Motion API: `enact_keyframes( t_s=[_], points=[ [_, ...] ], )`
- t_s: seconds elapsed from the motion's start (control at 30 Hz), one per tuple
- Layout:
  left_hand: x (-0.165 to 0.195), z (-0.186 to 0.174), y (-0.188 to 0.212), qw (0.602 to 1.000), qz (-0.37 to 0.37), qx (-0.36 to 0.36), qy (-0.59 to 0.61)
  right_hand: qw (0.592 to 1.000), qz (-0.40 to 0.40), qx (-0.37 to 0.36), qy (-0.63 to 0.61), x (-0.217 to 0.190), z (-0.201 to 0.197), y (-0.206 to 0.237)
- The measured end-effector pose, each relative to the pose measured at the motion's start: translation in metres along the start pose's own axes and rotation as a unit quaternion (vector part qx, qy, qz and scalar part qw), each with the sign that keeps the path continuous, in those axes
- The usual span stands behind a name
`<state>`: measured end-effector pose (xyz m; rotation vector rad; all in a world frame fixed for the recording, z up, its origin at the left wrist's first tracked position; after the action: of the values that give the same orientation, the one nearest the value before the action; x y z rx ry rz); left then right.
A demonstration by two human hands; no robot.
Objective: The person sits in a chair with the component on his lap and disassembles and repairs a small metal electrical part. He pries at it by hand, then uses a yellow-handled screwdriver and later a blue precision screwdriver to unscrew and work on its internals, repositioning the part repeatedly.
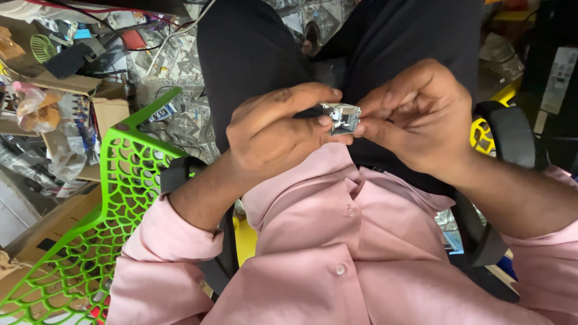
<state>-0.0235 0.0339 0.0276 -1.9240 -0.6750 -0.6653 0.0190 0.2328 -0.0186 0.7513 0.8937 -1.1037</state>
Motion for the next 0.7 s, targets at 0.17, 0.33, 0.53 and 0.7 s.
enact_keyframes(
  t_s=[0.17, 0.33, 0.53, 0.7],
  points=[
    [-0.004, 0.001, 0.002, 0.995, -0.049, -0.039, 0.075, 0.977, -0.112, -0.019, 0.183, -0.021, 0.011, -0.007],
    [-0.007, 0.004, 0.005, 0.986, -0.084, -0.057, 0.130, 0.874, -0.264, -0.090, 0.399, -0.051, 0.032, -0.014],
    [-0.012, 0.006, 0.008, 0.972, -0.119, -0.057, 0.193, 0.827, -0.317, -0.146, 0.441, -0.067, 0.048, -0.020],
    [-0.014, 0.004, 0.011, 0.959, -0.140, -0.066, 0.236, 0.839, -0.309, -0.147, 0.422, -0.067, 0.052, -0.019]
  ],
)
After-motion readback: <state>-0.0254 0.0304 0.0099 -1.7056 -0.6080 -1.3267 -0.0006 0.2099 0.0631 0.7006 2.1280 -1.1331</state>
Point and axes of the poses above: each hand's wrist, its own y-axis away from the middle knuckle, its own z-axis out of the palm, x = y × z, the point moved 6 cm from there along -y, towards the middle knuckle, and after that the axes turned 10 degrees about -y, right-handed, at the moved point
